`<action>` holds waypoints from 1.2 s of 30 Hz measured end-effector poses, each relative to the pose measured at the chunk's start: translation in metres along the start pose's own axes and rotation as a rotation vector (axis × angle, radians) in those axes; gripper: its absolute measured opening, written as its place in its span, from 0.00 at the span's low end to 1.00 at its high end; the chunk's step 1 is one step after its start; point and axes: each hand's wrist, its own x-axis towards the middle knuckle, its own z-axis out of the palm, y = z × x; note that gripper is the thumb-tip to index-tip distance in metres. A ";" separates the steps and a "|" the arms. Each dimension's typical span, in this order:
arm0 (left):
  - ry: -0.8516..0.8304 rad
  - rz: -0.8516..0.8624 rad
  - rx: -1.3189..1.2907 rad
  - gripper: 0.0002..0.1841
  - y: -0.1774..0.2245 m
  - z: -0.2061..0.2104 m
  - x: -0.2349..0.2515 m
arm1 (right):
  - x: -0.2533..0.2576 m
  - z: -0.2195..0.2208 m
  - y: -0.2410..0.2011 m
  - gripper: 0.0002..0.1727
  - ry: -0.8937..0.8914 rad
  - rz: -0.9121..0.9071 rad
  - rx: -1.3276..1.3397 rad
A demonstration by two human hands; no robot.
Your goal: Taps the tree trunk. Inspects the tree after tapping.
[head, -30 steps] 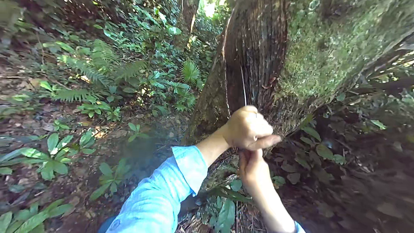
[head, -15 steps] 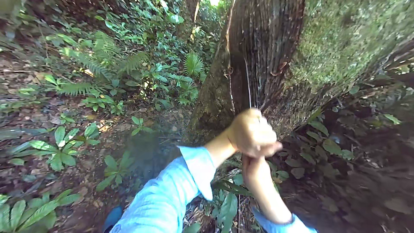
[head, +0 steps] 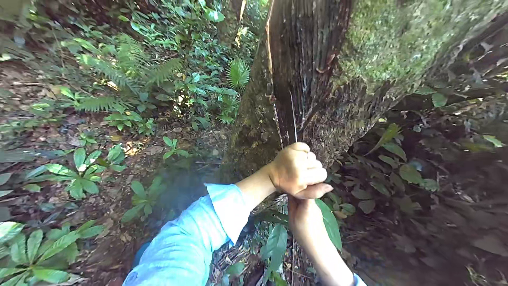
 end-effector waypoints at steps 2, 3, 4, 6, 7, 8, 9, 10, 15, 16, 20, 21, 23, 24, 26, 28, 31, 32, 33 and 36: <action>0.004 -0.015 0.023 0.30 -0.013 -0.006 0.014 | 0.021 -0.008 -0.007 0.16 -0.031 -0.016 0.014; 0.035 -0.008 0.067 0.29 -0.018 -0.003 0.016 | 0.028 -0.010 -0.005 0.16 -0.050 -0.009 0.014; 0.067 -0.006 0.102 0.29 -0.017 0.004 0.012 | 0.027 -0.010 0.002 0.16 -0.078 0.013 0.010; 0.056 -0.029 0.148 0.29 0.005 0.020 -0.006 | 0.004 -0.012 0.019 0.13 -0.118 0.059 -0.007; 0.051 -0.035 0.160 0.29 0.017 0.025 -0.010 | -0.008 -0.013 0.025 0.12 -0.109 0.047 -0.025; 0.053 -0.043 0.133 0.29 0.023 0.026 -0.009 | -0.015 -0.017 0.025 0.11 -0.096 0.031 -0.039; 0.032 -0.052 0.096 0.29 0.025 0.023 -0.006 | -0.018 -0.020 0.021 0.11 -0.082 0.015 -0.055; -0.012 -0.065 0.068 0.28 0.024 0.017 -0.001 | -0.016 -0.021 0.017 0.11 -0.072 -0.004 -0.063; 0.049 -0.117 0.130 0.26 0.013 0.024 0.014 | 0.005 -0.041 0.019 0.16 -0.127 -0.024 -0.087; 0.043 -0.127 0.125 0.27 0.027 0.030 0.005 | -0.011 -0.040 0.025 0.14 -0.127 -0.012 -0.094; -0.020 -0.111 0.058 0.27 0.038 0.024 0.003 | -0.028 -0.039 0.020 0.12 -0.106 0.003 -0.089; -0.030 -0.118 0.046 0.26 0.031 0.022 0.008 | -0.018 -0.039 0.021 0.13 -0.095 -0.040 -0.091; 0.037 -0.122 0.084 0.25 0.019 0.029 0.015 | -0.001 -0.045 0.029 0.16 -0.093 -0.098 -0.115; 0.073 -0.129 0.119 0.25 0.024 0.038 0.011 | -0.006 -0.047 0.036 0.15 -0.103 -0.081 -0.120; 0.073 -0.127 0.159 0.25 0.045 0.050 -0.004 | -0.029 -0.047 0.046 0.14 -0.140 0.001 -0.112; 0.057 -0.104 0.133 0.24 0.050 0.049 -0.006 | -0.040 -0.047 0.044 0.13 -0.139 0.016 -0.103; 0.039 -0.087 0.103 0.23 0.034 0.042 0.003 | -0.021 -0.043 0.049 0.14 -0.082 -0.096 -0.116; 0.068 -0.090 0.126 0.23 0.032 0.049 0.001 | -0.017 -0.045 0.056 0.14 -0.090 -0.114 -0.125; 0.076 -0.102 0.157 0.23 0.040 0.058 -0.007 | -0.026 -0.043 0.065 0.14 -0.104 -0.103 -0.120; 0.016 -0.098 0.192 0.22 0.064 0.071 -0.023 | -0.057 -0.039 0.080 0.15 -0.136 -0.021 -0.067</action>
